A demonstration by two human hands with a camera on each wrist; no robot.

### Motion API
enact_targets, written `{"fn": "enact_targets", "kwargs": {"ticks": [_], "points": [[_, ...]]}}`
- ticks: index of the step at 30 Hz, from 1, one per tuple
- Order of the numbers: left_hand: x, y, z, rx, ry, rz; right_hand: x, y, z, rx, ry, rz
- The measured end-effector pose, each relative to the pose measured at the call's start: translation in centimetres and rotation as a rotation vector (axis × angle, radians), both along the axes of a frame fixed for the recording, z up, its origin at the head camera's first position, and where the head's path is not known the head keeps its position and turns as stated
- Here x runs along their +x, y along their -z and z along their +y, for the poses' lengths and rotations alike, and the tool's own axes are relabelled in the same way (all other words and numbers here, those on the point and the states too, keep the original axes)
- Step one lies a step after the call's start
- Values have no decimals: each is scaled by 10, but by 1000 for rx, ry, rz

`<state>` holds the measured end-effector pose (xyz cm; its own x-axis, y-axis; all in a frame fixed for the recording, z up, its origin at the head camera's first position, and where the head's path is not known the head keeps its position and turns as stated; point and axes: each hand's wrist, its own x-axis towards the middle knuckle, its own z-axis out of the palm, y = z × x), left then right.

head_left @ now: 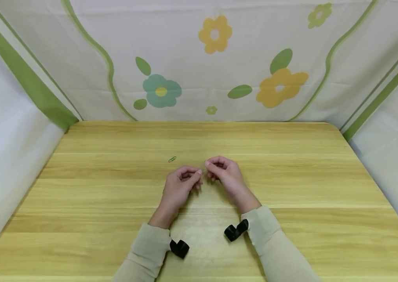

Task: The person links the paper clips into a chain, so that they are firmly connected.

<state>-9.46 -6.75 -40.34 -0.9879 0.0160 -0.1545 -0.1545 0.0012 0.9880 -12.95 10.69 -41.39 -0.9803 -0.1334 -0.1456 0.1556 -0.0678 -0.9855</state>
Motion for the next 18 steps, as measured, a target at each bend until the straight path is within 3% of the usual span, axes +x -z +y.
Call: {"fn": "enact_targets", "kwargs": {"ticks": [4,7,14,18], "points": [[0,-10,-23,99,-160,-16,-11,0,-6,108,-20,-33],[2,-27,-55,147,-290,-12,-23,-1,-17,243,-73,-3],[10,-82,-129,177,-535,169,-48,-6,-49,517,-191,155],[13,-101,-152,219,-605,229,-56,-16,-68,670,-256,240]]}}
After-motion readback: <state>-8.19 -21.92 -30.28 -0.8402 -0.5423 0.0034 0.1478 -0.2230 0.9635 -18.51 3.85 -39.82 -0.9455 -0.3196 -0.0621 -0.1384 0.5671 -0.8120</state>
